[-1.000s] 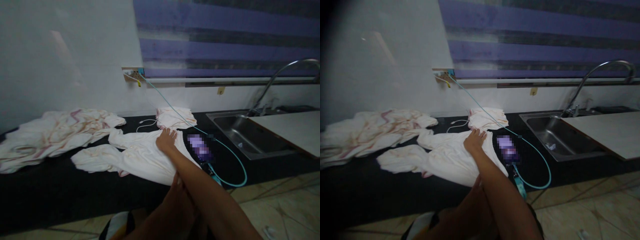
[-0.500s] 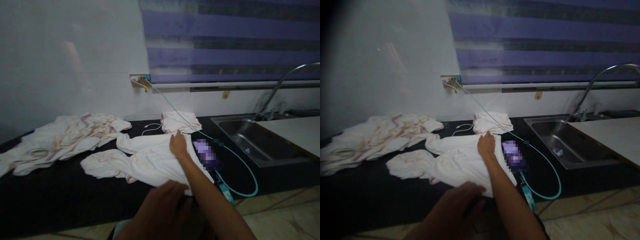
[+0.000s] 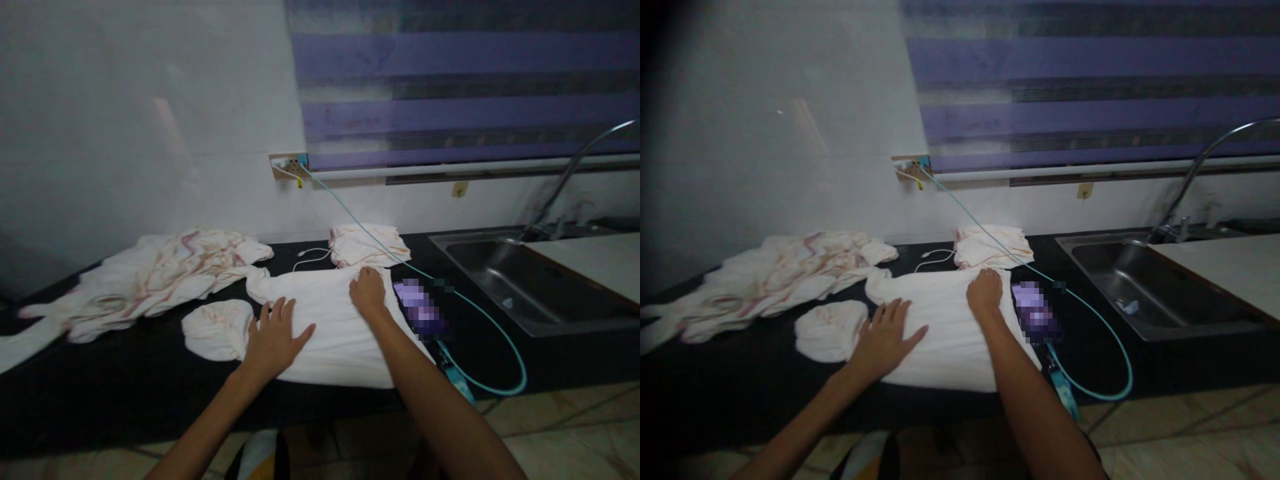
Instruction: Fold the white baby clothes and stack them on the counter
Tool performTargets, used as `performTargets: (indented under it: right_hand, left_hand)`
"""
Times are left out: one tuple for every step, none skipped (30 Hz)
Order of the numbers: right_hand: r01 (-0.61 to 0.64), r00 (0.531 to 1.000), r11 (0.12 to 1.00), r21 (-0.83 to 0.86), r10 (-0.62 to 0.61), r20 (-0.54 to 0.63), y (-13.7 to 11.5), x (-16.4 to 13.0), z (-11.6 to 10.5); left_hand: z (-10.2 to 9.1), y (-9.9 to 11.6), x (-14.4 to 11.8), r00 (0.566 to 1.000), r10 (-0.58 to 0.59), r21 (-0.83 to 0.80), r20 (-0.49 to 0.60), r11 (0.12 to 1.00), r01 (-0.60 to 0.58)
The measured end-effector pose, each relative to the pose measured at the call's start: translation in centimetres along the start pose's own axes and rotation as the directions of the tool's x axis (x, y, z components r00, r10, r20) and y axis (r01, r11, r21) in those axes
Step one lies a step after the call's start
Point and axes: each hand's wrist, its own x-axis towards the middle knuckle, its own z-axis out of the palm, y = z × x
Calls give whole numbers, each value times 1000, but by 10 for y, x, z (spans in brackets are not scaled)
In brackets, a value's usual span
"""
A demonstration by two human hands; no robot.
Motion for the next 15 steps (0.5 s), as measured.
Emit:
performTargets:
  right_hand:
    - [8,1000,1000,-11,-8,4,0,-1,1]
    - [14,1000,1000,-19,-14,7,0,-2,3]
    - [18,1000,999,-27,-18,9,0,-2,5]
    - [23,1000,999,-34,-23,12,1,-3,7]
    - [27,1000,999,-40,-26,16,1,-4,8]
    - [32,999,998,-46,-31,21,1,-4,10]
    - [36,999,998,-50,-34,25,2,-4,11]
    - [39,999,998,-54,-38,27,2,-4,12]
    - [42,999,998,-56,-41,27,3,-4,13]
    - [45,999,997,-58,-44,24,3,-3,13]
    - [46,999,997,-59,-45,19,3,-3,13]
    - [46,999,997,-59,-45,16,3,-3,13]
    - [44,999,997,-57,-44,15,3,-3,13]
    - [42,999,998,-53,-41,17,3,-3,13]
    - [38,999,998,-49,-37,21,2,-3,12]
  left_hand:
    - [0,-4,-6,998,-38,1,42,999,38]
    - [0,-7,-13,995,-63,2,81,998,63]
    - [-1,-11,-20,991,-73,2,108,997,73]
    - [-4,-14,-27,990,-74,2,117,997,74]
    - [-8,-17,-32,992,-58,-5,114,998,59]
    - [-13,-21,-37,993,-33,-26,112,999,36]
    - [-19,-25,-39,993,-8,-68,114,998,16]
    - [-27,-30,-38,991,16,-137,132,991,3]
    - [-35,-35,-34,985,33,-233,167,973,7]
    - [-43,-40,-28,975,49,-340,215,940,28]
    - [-52,-45,-19,961,71,-443,269,894,58]
    - [-60,-49,-9,946,100,-531,308,844,83]
    - [-69,-53,1,934,139,-595,329,798,91]
    - [-77,-56,11,928,171,-642,332,762,90]
    - [-84,-58,20,930,179,-678,321,729,93]
